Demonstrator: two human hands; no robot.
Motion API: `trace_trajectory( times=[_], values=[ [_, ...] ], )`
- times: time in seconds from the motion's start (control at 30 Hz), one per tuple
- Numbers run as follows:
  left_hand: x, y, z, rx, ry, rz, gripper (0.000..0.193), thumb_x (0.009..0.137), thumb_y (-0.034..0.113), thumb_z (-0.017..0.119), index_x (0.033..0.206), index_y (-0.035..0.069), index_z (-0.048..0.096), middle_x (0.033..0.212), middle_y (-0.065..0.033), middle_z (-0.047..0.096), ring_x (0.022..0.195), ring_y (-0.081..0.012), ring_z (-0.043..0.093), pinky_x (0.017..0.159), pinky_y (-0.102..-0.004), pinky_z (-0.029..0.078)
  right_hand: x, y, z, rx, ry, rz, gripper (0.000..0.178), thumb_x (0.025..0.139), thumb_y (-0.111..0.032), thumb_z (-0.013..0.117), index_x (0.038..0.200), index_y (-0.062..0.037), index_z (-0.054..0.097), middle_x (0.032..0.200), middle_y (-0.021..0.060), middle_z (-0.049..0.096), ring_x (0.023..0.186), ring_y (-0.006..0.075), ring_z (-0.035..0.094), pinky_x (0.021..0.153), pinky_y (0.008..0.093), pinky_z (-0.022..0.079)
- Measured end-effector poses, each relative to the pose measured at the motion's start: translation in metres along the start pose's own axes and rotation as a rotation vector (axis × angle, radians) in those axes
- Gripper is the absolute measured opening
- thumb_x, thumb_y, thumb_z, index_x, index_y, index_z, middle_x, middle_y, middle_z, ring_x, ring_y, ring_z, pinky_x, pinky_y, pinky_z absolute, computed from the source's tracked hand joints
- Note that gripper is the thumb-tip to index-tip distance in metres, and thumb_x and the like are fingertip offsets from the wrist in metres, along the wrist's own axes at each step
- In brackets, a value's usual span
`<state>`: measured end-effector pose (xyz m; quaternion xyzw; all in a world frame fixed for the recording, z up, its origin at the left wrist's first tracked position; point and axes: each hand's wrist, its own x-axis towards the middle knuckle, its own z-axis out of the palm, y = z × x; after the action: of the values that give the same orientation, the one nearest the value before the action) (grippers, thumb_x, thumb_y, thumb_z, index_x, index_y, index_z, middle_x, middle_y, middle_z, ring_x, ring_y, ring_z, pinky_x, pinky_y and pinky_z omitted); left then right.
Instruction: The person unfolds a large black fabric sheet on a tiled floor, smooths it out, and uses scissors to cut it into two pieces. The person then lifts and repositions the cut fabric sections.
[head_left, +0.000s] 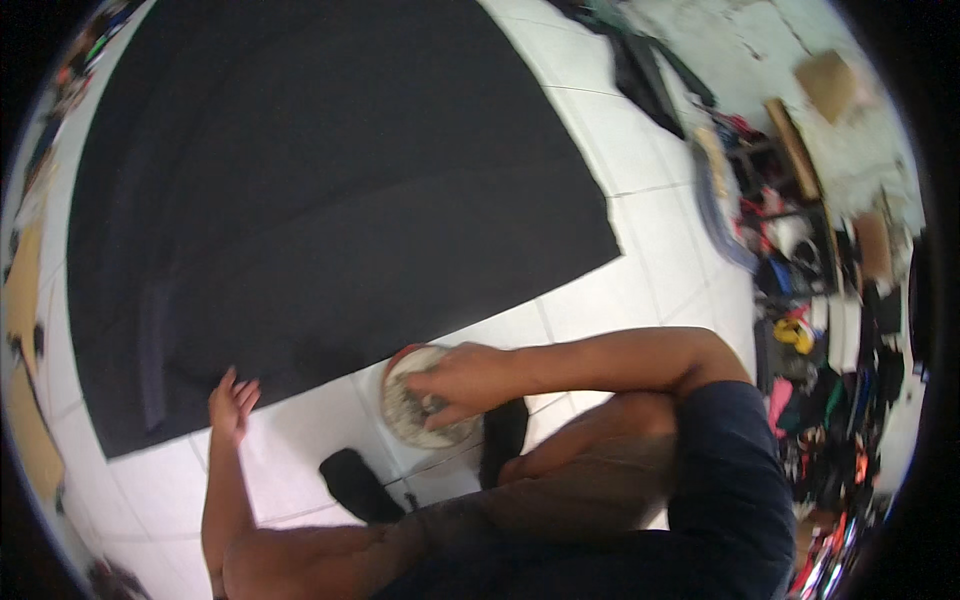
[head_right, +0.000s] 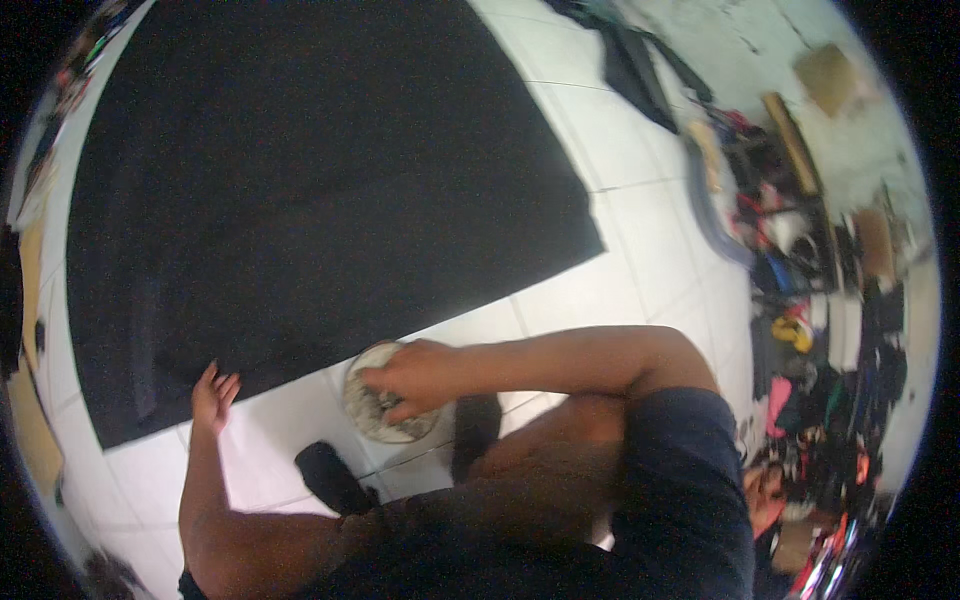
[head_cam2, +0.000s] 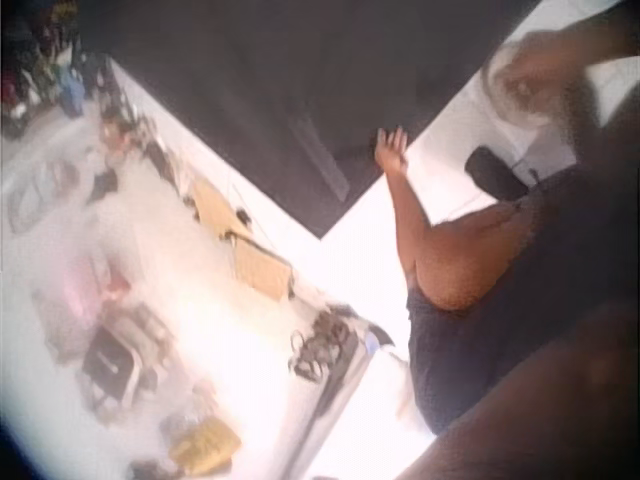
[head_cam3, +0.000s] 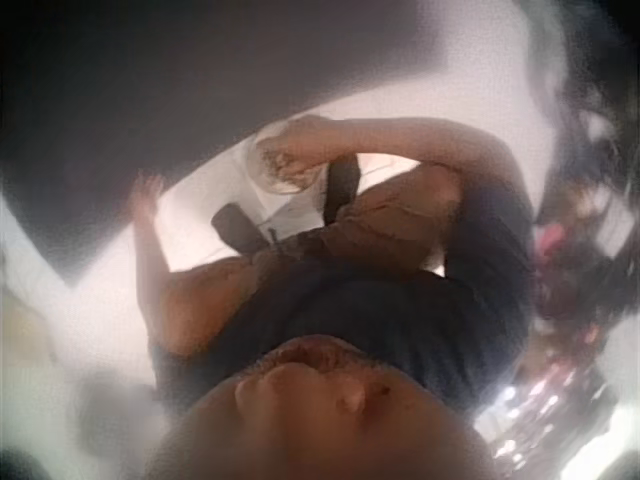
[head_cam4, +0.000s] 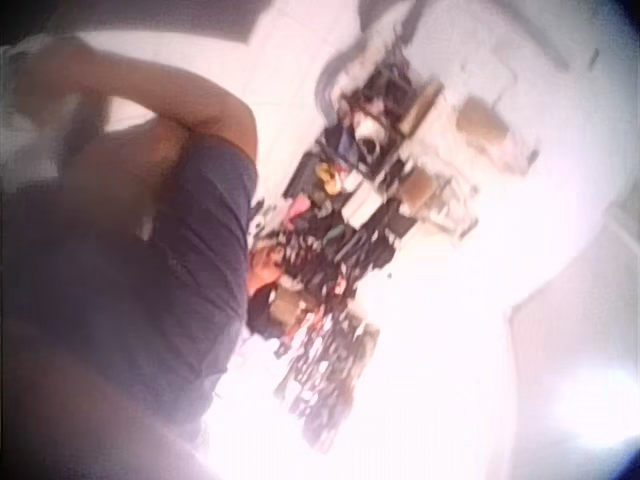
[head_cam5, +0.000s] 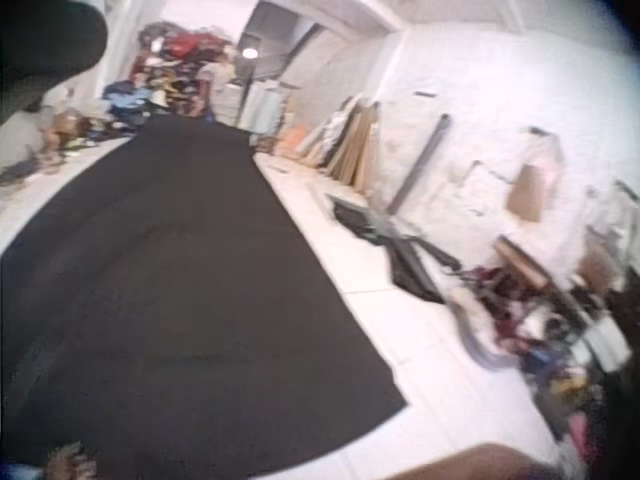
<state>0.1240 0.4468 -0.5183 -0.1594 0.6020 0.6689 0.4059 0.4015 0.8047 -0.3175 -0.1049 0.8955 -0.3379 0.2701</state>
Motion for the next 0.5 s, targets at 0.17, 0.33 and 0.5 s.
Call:
trace_trajectory(
  times=[0.17,0.33,0.5],
  values=[
    [-0.004,0.032,-0.011,0.415,-0.037,-0.130,0.088,0.090,0.058,0.061,0.144,-0.004,0.029,0.128,-0.0250,0.053,0.110,-0.0346,0.059,0.096,-0.0450,0.048,-0.031,0.091,-0.053,0.537,0.390,0.203,0.048,0.083,-0.050,0.073,0.097,-0.0047,0.064,0.090,0.0119,0.069,0.083,0.0221,0.066,0.072,0.0368,0.053],
    [-0.002,0.029,-0.020,0.358,0.057,-0.105,0.077,0.087,0.062,0.062,0.132,0.001,0.045,0.108,-0.0132,0.060,0.091,-0.0239,0.063,0.083,-0.0377,0.051,-0.160,0.270,-0.011,0.432,1.180,1.084,0.039,0.090,-0.040,0.066,0.083,-0.0012,0.066,0.066,0.0063,0.061,0.058,0.0169,0.061,0.054,0.0322,0.049],
    [0.002,0.011,-0.016,0.030,0.305,-0.002,0.060,0.086,0.059,0.066,0.122,0.012,0.053,0.104,-0.0032,0.052,0.092,-0.0137,0.054,0.082,-0.0293,0.043,-0.218,0.324,0.049,1.068,1.493,1.294,0.041,0.090,-0.041,0.067,0.079,-0.0018,0.061,0.060,0.0060,0.054,0.048,0.0158,0.053,0.042,0.0297,0.041]
  ],
)
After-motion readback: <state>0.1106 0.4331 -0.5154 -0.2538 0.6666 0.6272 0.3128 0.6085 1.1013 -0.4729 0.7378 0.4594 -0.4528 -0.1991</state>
